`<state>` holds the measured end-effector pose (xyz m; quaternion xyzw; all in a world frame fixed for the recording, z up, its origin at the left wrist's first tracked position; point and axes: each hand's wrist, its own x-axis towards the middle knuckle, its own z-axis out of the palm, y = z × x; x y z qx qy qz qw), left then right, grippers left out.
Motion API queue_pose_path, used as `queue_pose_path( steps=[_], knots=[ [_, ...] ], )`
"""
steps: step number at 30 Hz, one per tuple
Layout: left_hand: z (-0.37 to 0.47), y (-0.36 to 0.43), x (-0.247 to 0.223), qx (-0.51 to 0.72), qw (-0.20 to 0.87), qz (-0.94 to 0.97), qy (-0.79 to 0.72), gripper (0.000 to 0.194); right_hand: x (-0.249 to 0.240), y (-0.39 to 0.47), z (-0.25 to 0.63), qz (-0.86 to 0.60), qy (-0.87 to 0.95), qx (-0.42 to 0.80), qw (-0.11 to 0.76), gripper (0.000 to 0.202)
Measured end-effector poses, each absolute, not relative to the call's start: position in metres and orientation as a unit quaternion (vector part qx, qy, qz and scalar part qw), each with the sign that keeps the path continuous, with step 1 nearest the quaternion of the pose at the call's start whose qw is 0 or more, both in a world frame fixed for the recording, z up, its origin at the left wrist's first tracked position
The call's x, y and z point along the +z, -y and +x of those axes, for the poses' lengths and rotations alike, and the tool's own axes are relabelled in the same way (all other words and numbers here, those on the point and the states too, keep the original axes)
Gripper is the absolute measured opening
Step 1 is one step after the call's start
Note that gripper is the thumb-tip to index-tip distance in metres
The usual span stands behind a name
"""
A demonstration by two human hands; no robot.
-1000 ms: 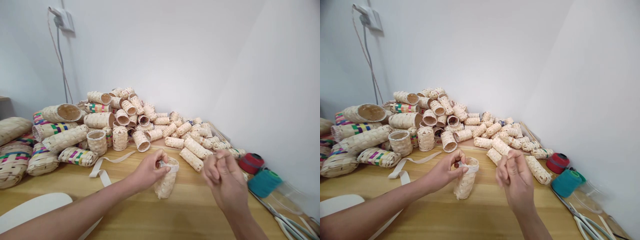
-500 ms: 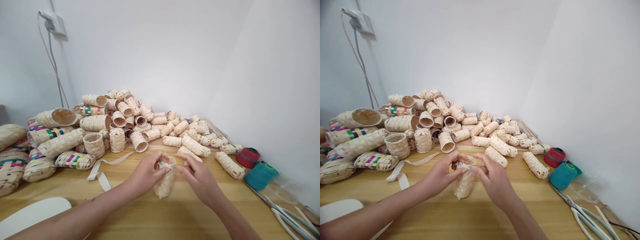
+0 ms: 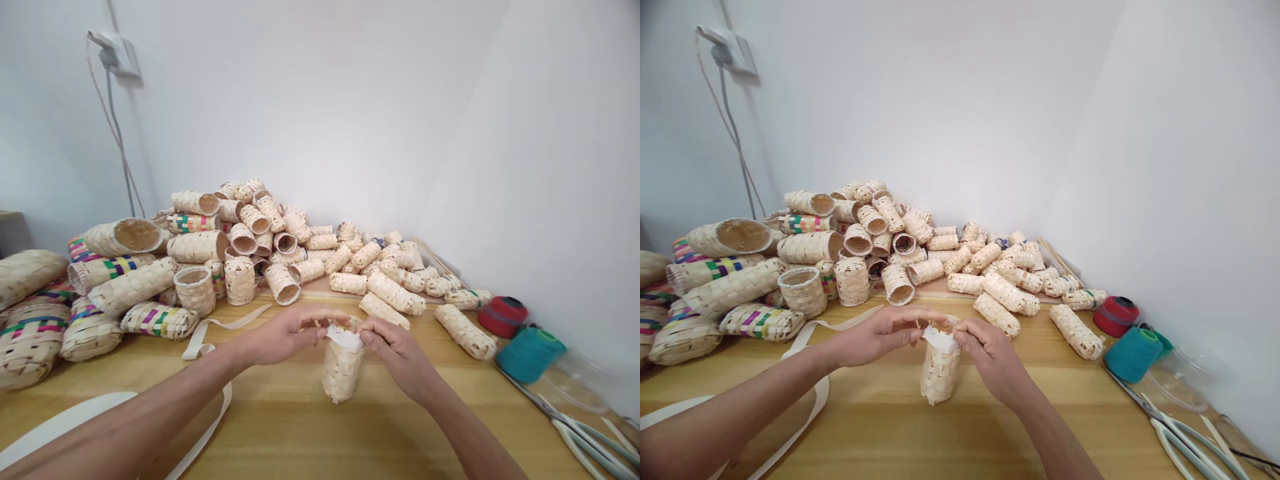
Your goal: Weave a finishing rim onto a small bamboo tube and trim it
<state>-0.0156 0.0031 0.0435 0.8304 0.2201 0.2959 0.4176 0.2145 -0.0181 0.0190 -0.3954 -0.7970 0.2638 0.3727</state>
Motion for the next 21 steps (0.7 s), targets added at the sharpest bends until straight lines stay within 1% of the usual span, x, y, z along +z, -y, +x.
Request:
queue_pose_path(
  steps=[7,9,14,18,21],
  knots=[
    [-0.012,-0.005,0.036,0.299,0.489,0.779,-0.255,0.032,0.019,0.018,0.216,-0.383,0.807,0.262,0.366,0.025],
    [-0.01,-0.006,0.034,0.309,0.48,0.779,-0.258,0.03,0.019,0.019,0.216,-0.373,0.812,0.26,0.366,0.025],
    [-0.008,-0.007,0.03,0.327,0.438,0.802,-0.241,0.016,0.018,0.019,0.214,-0.381,0.813,0.254,0.36,0.028],
    [-0.007,-0.004,0.032,0.329,0.427,0.81,-0.23,0.018,0.019,0.019,0.213,-0.395,0.803,0.257,0.364,0.029],
    [-0.006,0.0,0.031,0.327,0.449,0.797,-0.238,0.021,0.02,0.02,0.212,-0.401,0.796,0.262,0.371,0.027]
  ],
)
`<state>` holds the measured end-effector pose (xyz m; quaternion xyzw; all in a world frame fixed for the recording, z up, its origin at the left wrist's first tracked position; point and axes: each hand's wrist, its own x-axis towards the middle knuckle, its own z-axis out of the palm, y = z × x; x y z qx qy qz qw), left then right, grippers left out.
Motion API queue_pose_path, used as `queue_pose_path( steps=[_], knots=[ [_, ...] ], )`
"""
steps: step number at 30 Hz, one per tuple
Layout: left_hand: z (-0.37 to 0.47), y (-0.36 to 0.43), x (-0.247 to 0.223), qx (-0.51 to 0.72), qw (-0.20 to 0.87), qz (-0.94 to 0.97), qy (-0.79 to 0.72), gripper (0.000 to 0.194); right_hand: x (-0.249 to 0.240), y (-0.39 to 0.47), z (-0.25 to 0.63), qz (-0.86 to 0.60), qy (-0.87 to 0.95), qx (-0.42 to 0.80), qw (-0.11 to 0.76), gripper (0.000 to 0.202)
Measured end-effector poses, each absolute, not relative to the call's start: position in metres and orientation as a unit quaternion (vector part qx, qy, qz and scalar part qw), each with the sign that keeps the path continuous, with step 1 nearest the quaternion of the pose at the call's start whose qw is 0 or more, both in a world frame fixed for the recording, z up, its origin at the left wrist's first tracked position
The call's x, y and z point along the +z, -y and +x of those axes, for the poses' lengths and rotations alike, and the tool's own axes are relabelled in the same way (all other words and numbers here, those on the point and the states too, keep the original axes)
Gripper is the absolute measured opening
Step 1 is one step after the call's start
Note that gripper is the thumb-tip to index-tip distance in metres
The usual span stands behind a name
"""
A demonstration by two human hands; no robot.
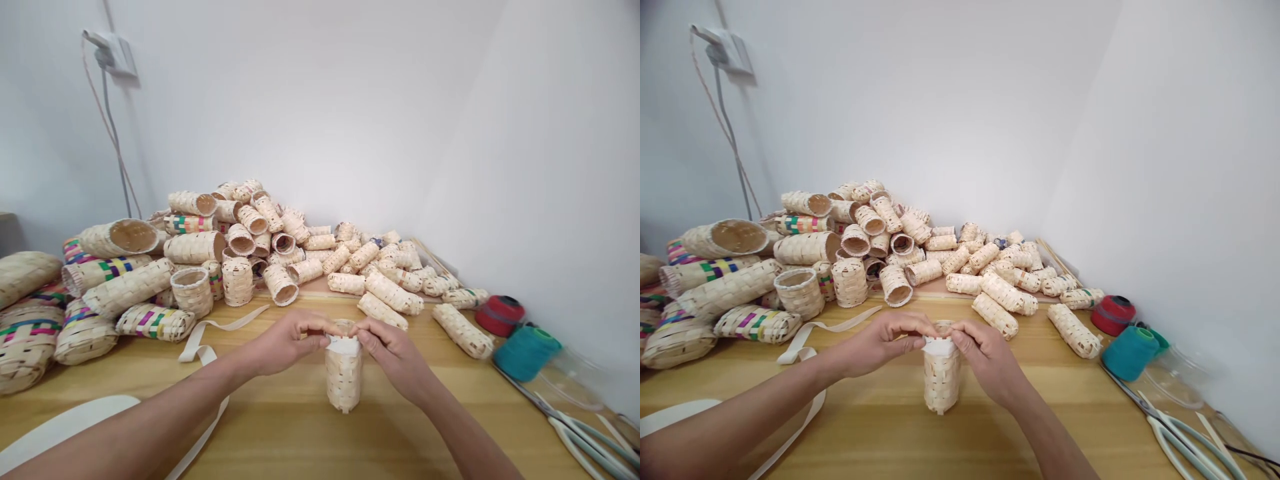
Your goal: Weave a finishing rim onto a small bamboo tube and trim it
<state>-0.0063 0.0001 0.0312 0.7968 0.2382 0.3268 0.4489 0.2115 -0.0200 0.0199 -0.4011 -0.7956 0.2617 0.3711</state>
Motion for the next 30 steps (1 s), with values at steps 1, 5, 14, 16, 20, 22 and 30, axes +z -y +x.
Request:
queue_pose_path(
  steps=[1,5,14,16,20,22,30],
  knots=[
    [-0.005,0.001,0.03,0.325,0.458,0.788,-0.252,0.022,0.02,0.021,0.211,-0.404,0.793,0.263,0.372,0.027],
    [0.0,0.003,0.02,0.35,0.472,0.746,-0.314,0.026,0.022,0.024,0.208,-0.415,0.785,0.262,0.378,0.028],
    [0.003,0.001,0.018,0.44,0.459,0.698,-0.33,0.025,0.023,0.029,0.209,-0.443,0.777,0.229,0.385,0.021],
    [0.003,0.001,0.017,0.437,0.458,0.7,-0.33,0.027,0.022,0.028,0.209,-0.431,0.781,0.244,0.38,0.018],
    [0.004,0.002,0.014,0.43,0.459,0.703,-0.331,0.029,0.022,0.026,0.207,-0.43,0.797,0.209,0.368,0.015],
    [0.004,0.002,0.013,0.428,0.457,0.703,-0.335,0.029,0.023,0.026,0.207,-0.433,0.806,0.164,0.368,0.016],
    [0.003,0.002,0.015,0.441,0.414,0.72,-0.341,0.026,0.024,0.027,0.209,-0.422,0.818,0.127,0.369,0.014]
  ],
)
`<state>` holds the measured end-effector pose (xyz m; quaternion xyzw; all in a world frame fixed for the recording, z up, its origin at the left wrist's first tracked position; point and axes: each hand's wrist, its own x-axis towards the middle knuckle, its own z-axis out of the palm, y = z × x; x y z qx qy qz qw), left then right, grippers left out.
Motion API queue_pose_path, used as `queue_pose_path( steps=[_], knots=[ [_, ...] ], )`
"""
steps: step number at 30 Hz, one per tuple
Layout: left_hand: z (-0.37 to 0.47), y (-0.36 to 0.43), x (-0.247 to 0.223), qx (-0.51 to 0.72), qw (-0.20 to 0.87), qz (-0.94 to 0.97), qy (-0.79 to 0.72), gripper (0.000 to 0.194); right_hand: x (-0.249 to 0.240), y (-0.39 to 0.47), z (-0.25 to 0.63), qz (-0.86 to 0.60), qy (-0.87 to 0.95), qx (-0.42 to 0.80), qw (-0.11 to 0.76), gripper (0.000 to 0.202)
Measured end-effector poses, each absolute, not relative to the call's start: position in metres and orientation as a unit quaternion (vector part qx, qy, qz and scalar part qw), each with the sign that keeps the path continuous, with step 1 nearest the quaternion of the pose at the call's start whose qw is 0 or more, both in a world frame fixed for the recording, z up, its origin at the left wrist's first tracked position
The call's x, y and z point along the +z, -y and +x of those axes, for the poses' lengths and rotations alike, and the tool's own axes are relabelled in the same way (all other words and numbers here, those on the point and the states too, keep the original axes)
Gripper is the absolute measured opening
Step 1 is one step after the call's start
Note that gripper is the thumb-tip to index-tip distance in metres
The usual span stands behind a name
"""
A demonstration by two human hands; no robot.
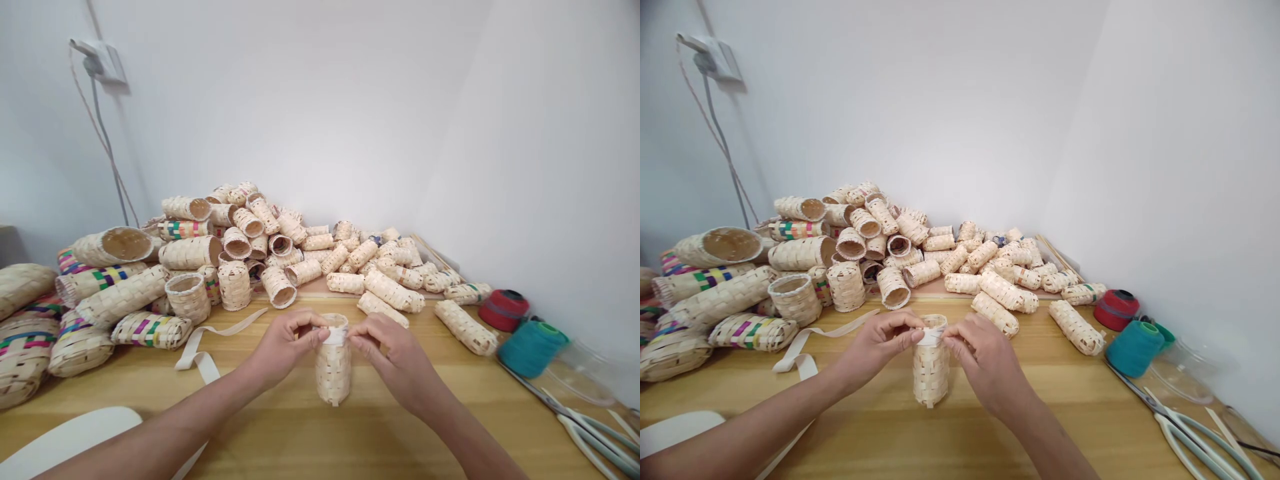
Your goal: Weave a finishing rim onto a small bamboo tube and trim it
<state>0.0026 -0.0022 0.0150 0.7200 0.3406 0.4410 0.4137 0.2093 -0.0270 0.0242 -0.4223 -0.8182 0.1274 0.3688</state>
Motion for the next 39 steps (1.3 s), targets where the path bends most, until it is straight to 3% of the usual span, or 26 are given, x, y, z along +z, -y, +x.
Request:
queue_pose_path(
  steps=[17,23,29,39],
  knots=[
    [0.005,0.005,0.02,0.458,0.365,0.739,-0.333,0.019,0.023,0.029,0.208,-0.437,0.812,0.116,0.371,0.016],
    [0.007,0.01,0.02,0.461,0.23,0.785,-0.343,0.013,0.024,0.034,0.201,-0.455,0.801,0.111,0.374,0.016],
    [0.008,0.015,0.014,0.462,0.073,0.817,-0.339,0.015,0.019,0.037,0.189,-0.497,0.758,0.184,0.381,0.016],
    [0.012,0.015,0.0,0.427,-0.039,0.85,-0.305,0.016,0.014,0.034,0.186,-0.494,0.702,0.322,0.4,0.02]
  ],
)
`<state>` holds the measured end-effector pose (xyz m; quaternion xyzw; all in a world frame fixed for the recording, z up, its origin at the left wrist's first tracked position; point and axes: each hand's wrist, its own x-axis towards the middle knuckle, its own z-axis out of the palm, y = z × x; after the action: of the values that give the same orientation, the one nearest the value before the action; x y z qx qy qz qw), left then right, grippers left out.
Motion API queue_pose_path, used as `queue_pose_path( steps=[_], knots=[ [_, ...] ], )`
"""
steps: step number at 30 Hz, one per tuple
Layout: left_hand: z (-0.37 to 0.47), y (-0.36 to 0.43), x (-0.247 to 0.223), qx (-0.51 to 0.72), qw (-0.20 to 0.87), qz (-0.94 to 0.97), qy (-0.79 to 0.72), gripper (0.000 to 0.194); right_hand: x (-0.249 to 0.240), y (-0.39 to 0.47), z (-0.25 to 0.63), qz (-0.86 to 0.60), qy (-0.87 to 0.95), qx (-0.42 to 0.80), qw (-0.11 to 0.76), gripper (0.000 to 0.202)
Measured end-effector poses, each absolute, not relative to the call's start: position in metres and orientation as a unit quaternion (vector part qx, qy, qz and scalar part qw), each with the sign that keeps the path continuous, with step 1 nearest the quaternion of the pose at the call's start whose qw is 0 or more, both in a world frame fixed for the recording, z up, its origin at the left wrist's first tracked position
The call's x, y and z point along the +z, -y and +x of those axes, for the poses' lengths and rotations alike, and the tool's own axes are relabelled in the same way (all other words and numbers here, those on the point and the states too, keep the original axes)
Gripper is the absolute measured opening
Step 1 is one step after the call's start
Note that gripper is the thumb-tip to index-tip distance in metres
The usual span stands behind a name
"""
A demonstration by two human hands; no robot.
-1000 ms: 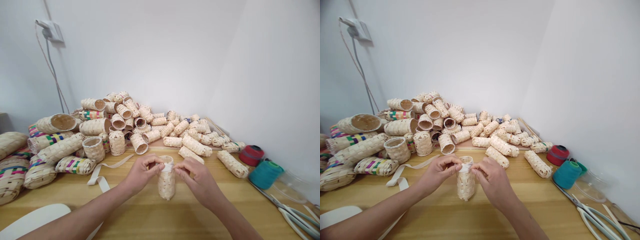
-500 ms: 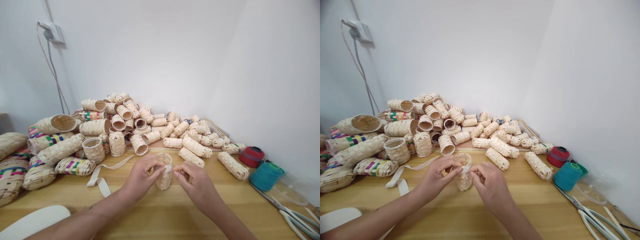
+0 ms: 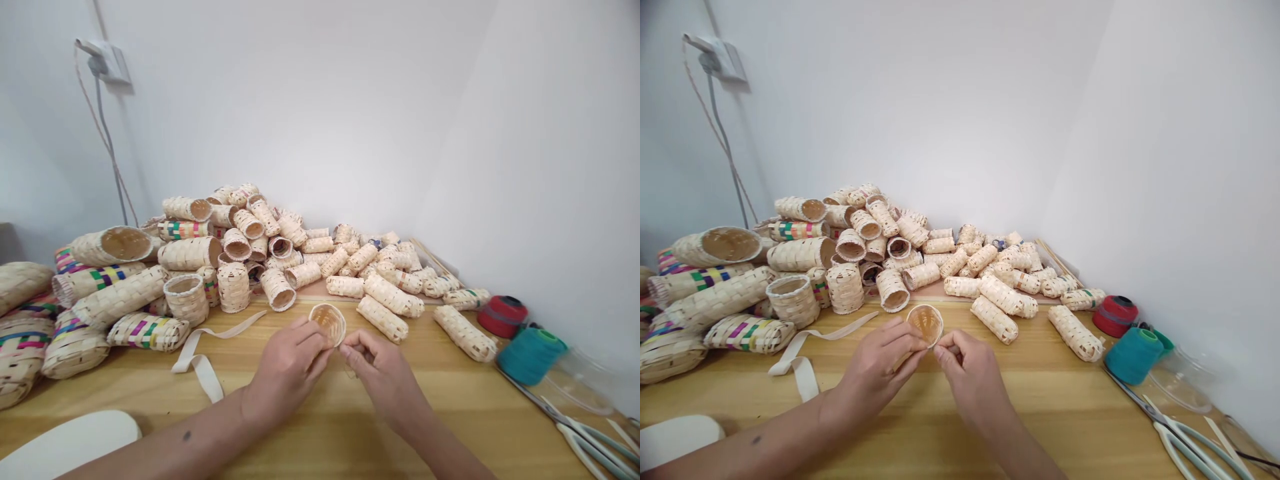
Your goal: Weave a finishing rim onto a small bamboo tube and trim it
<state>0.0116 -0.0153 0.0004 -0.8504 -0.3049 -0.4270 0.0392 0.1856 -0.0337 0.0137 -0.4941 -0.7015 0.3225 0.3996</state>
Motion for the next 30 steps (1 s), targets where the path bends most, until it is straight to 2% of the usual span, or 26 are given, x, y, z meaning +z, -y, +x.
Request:
queue_pose_path(
  steps=[5,11,19,24,26,28,30],
  knots=[
    [0.006,0.008,0.001,-0.433,0.071,-0.855,0.277,0.014,0.011,0.029,0.188,-0.484,0.671,0.394,0.401,0.007],
    [0.008,0.008,0.0,-0.422,0.098,-0.865,0.252,0.018,0.015,0.034,0.184,-0.48,0.682,0.355,0.423,0.012],
    [0.009,0.009,0.002,-0.409,0.101,-0.881,0.213,0.014,0.014,0.023,0.206,-0.457,0.779,0.125,0.412,0.021],
    [0.011,0.011,0.0,-0.388,0.093,-0.898,0.184,0.016,0.013,0.027,0.2,-0.465,0.781,0.19,0.37,0.015],
    [0.012,0.012,0.0,-0.381,0.081,-0.902,0.185,0.019,0.014,0.029,0.197,-0.461,0.769,0.229,0.378,0.016],
    [0.013,0.012,0.002,-0.375,0.062,-0.905,0.19,0.022,0.014,0.028,0.196,-0.453,0.744,0.253,0.421,0.019],
    [0.012,0.013,0.007,-0.359,0.038,-0.914,0.187,0.026,0.014,0.025,0.198,-0.445,0.68,0.29,0.505,0.02]
  ],
)
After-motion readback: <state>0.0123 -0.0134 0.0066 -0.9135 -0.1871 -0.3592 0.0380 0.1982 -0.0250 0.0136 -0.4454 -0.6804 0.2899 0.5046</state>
